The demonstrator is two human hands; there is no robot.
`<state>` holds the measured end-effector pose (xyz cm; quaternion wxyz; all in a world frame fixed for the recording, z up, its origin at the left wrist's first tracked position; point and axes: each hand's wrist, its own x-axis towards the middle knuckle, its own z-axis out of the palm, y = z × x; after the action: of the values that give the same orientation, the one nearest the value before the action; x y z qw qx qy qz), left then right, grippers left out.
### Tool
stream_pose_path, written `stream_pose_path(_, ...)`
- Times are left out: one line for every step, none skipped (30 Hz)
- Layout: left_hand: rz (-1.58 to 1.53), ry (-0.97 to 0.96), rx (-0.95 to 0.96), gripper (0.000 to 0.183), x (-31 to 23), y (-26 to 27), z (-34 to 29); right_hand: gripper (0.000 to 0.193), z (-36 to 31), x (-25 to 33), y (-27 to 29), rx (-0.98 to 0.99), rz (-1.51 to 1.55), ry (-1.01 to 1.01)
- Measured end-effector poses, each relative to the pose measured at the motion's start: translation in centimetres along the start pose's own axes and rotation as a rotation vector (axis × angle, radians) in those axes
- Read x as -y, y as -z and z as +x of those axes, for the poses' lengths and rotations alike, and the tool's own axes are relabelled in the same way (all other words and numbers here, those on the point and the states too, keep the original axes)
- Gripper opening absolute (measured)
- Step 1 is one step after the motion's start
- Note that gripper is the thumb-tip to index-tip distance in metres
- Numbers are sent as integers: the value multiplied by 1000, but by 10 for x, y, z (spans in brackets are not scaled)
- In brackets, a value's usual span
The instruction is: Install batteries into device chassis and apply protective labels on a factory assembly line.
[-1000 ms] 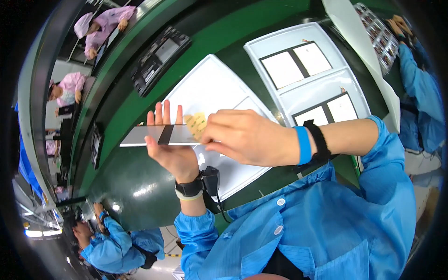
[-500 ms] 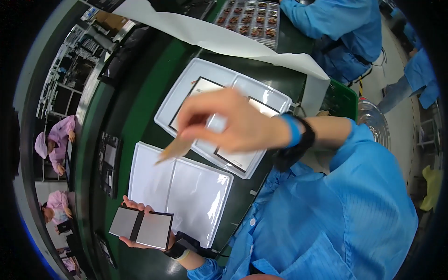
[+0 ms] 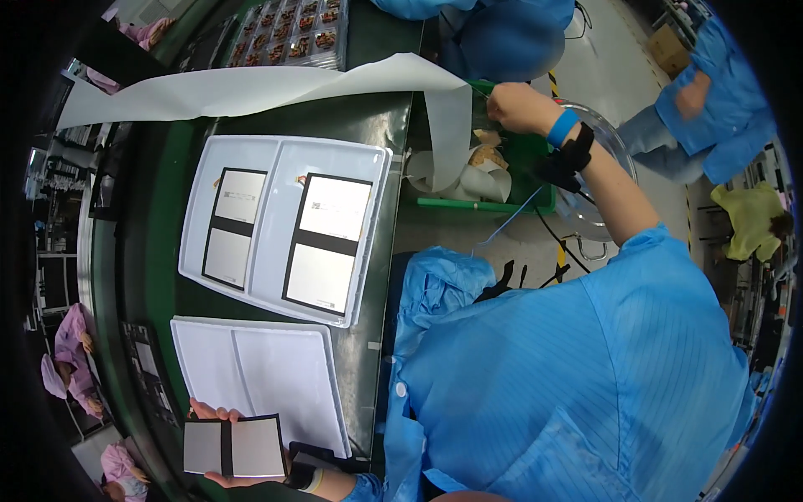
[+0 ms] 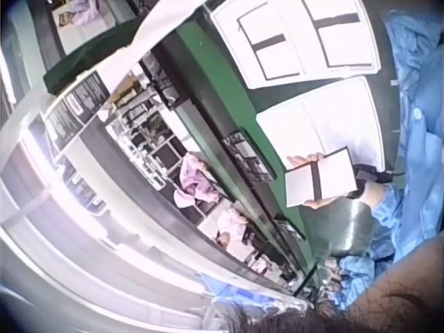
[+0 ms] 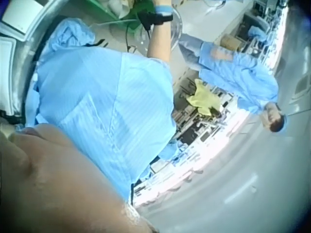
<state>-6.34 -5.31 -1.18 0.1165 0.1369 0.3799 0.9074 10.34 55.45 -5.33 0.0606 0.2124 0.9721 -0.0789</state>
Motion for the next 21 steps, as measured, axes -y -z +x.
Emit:
stream_pose_path(2, 1, 2, 91, -1, -1, 1, 16, -1, -1, -4, 0, 3, -1)
stream_pose_path(33, 0, -12, 93, -2, -4, 4, 20, -1, 0, -7, 61, -28, -55)
stream_pose_path(78, -13, -43, 94, -4, -8, 2, 23, 5, 21, -1, 129, -53, -86)
stream_pose_path(108, -37, -67, 94, -14, -15, -7, 23, 11, 46, 5, 134, -37, -43)
stream_pose_path(143, -48, -79, 96, -7, -13, -7, 24, 12, 66, 14, 179, 99, 147)
stream_pose_path(201, -79, -109, 97, -8, -15, -10, 24, 18, 91, 23, 230, 245, 370)
stream_pose_path(264, -104, -109, 101, -10, -7, -12, 24, 23, 119, 36, 312, 309, 497)
stream_pose_path(298, -116, -140, 101, -8, -6, -13, 23, 25, 149, 46, 402, 374, 634)
stream_pose_path(260, -80, -141, 104, -8, -10, -15, 22, 23, 178, 56, 451, 500, 708)
stream_pose_path(339, -93, -91, 108, 3, 1, -11, 21, 21, 204, 63, 510, 618, 775)
stream_pose_path(448, -102, -216, 123, 5, -14, -6, 20, 21, 225, 74, 548, 560, 852)
stream_pose_path(485, -84, -148, 118, 1, -8, -8, 19, 22, 246, 79, 584, 505, 945)
stream_pose_path(587, -139, -116, 117, 1, -10, -5, 18, 22, 263, 86, 586, 548, 1044)
stream_pose_path(627, -157, -113, 116, 3, -11, -5, 17, 25, 283, 87, 647, 653, 1107)
stream_pose_path(652, -195, -107, 108, 4, -18, -5, 17, 30, 303, 86, 637, 690, 1160)
stream_pose_path(654, -165, -110, 104, 2, -18, -7, 19, 33, 323, 87, 622, 724, 1206)
stream_pose_path(757, -185, -77, 103, 2, -18, -5, 19, 35, 342, 85, 589, 791, 1200)
stream_pose_path(859, -198, -44, 102, 2, -19, -4, 20, 37, 360, 81, 559, 859, 1188)
stream_pose_path(996, -180, -73, 108, 0, -25, -4, 26, 44, 375, 79, 474, 850, 1245)
stream_pose_path(1126, -170, -107, 115, -4, -33, -7, 26, 41, 392, 77, 479, 839, 1286)
stream_pose_path(1173, -145, -111, 114, -10, -45, -10, 28, 37, 408, 75, 363, 925, 1306)
